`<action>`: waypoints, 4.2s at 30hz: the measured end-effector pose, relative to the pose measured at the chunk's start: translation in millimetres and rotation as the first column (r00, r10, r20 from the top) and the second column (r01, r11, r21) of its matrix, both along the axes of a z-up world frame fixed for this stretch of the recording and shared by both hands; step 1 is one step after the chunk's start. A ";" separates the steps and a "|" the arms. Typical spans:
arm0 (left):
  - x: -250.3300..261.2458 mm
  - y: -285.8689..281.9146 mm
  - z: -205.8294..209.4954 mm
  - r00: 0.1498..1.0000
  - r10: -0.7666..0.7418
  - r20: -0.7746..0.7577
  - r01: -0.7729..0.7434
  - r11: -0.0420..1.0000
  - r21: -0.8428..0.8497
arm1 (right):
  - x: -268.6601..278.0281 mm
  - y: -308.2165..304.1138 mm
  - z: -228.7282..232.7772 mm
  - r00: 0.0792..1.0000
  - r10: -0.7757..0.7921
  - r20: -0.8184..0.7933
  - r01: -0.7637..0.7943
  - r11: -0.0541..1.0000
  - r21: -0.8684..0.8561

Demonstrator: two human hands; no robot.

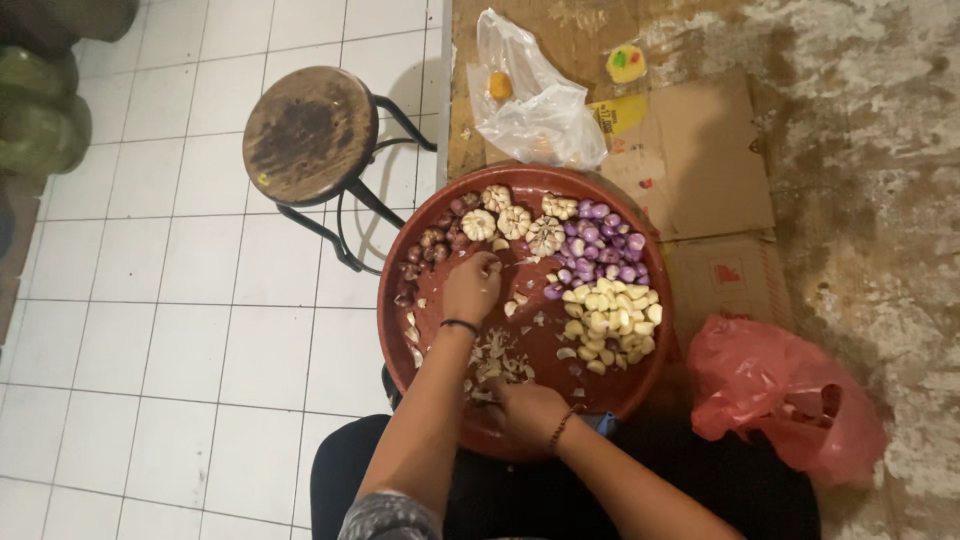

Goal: The person sits on the floor and peels garlic cloves by hand, separating the skins and placing the peeled cloves into a pile on a large red tray. The tray also contains unpeeled garlic bulbs and shallots.

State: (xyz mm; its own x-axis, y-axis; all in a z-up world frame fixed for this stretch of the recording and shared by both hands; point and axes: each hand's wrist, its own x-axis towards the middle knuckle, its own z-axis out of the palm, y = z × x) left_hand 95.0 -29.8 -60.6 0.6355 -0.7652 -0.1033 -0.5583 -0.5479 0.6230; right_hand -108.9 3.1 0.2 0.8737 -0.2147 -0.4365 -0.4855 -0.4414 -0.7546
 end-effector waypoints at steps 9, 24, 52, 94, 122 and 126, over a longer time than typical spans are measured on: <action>27.0 58.2 30.2 0.333 -0.103 -0.937 -0.574 0.766 -0.288 | 3.7 -20.4 -18.0 0.977 -0.172 0.124 0.160 0.982 0.104; -19.8 94.3 80.3 0.361 -0.170 -0.917 -0.484 0.807 -0.340 | 0.2 -35.8 26.9 0.779 -0.584 0.226 0.505 0.799 0.326; -73.1 112.3 123.8 0.136 -0.119 -0.984 -0.585 0.792 -0.177 | -15.5 -25.2 66.1 0.800 -0.312 0.513 0.320 0.944 0.074; -69.5 115.5 109.0 0.545 -0.086 -0.834 -0.396 0.850 -0.347 | -7.6 -27.9 46.8 0.724 -0.423 0.544 0.327 0.906 0.269; -72.2 115.5 107.2 0.695 -0.062 -0.717 -0.321 0.865 -0.385 | -8.7 -29.6 38.4 0.791 -0.585 0.178 0.434 0.742 0.512; -71.5 114.9 100.2 0.522 -0.079 -0.849 -0.460 0.813 -0.358 | -8.2 -32.9 25.4 0.746 -0.629 0.217 0.373 0.665 0.647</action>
State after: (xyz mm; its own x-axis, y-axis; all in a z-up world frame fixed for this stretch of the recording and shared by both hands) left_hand 23.5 85.1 39.6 0.6093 -0.7315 -0.3061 0.4083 -0.0416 0.9119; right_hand -117.1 -29.7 25.6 0.8128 -0.5172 -0.2681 -0.1105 0.3150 -0.9426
